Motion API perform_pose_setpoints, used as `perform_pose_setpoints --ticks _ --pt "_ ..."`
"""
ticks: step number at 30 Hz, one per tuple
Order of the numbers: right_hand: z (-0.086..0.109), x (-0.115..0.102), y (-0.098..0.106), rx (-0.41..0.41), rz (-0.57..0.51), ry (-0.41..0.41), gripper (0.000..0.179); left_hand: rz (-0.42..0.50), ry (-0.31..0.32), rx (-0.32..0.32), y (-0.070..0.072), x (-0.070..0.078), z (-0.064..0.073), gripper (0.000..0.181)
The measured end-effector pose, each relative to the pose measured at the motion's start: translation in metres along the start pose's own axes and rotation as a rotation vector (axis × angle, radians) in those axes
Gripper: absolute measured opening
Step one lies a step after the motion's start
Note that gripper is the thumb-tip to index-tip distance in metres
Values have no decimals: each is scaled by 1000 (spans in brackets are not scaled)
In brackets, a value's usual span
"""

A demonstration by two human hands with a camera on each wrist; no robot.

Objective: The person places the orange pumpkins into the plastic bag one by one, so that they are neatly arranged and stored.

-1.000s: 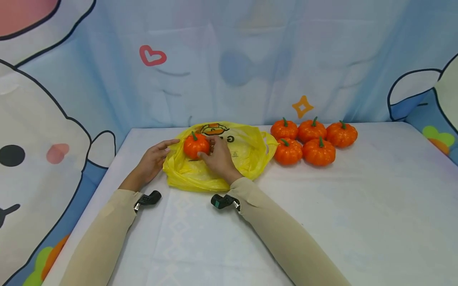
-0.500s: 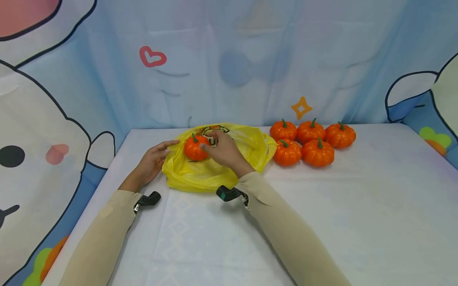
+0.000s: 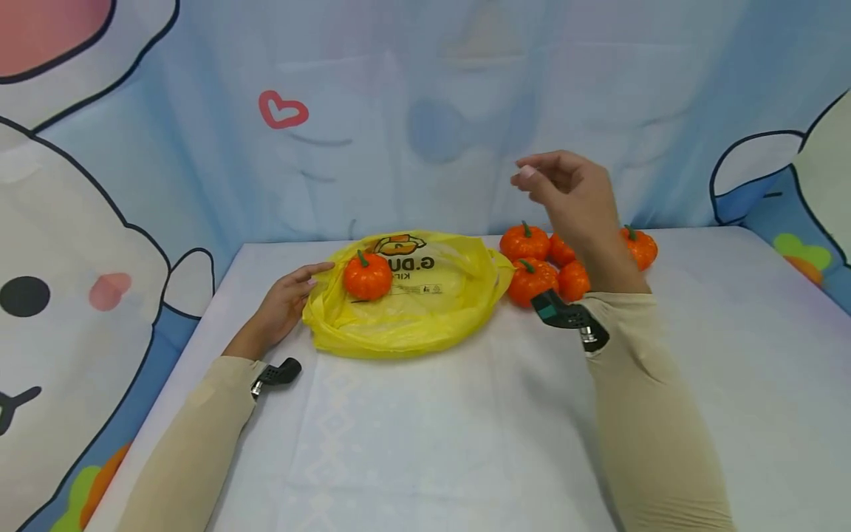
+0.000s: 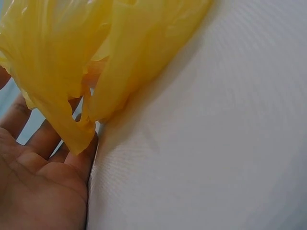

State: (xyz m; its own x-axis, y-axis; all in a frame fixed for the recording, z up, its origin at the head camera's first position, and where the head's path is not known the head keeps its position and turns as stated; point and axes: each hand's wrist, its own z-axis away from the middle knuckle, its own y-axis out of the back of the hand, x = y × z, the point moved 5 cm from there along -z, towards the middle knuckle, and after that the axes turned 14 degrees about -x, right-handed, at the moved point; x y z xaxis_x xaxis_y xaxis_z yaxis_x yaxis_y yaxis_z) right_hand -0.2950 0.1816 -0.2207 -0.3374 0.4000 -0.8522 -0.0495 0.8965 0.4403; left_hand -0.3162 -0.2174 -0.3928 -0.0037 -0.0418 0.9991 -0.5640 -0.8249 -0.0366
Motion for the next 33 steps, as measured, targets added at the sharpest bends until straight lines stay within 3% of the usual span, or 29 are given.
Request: perform_pose_setpoints --ticks 4,8,11,14,18,20,23,25,27,33 --pt "6 33 52 214 67 -25 34 3 -4 -2 -1 -2 -7 42" --pt "25 84 101 426 13 -165 32 3 11 -27 -3 -5 -14 43" --pt "37 119 126 509 -14 -282 39 -13 2 -31 -2 -4 -16 43" --pt "40 150 136 476 -26 -414 56 -27 -13 -41 0 -2 -13 44" --pt "39 186 132 326 -50 -543 80 -17 -5 -41 2 0 -7 44" --pt "36 217 133 257 -53 -569 92 -13 4 -34 2 0 -6 44" --pt "35 242 128 149 -43 -590 104 -14 1 -23 2 1 -4 43" --pt "35 251 126 97 -34 -599 107 -16 -11 -25 2 1 -4 42" --pt "39 243 122 60 -21 -601 103 -20 -23 -28 3 0 -5 41" --pt "42 247 119 36 30 -590 100 -37 -40 -18 5 -3 -7 38"
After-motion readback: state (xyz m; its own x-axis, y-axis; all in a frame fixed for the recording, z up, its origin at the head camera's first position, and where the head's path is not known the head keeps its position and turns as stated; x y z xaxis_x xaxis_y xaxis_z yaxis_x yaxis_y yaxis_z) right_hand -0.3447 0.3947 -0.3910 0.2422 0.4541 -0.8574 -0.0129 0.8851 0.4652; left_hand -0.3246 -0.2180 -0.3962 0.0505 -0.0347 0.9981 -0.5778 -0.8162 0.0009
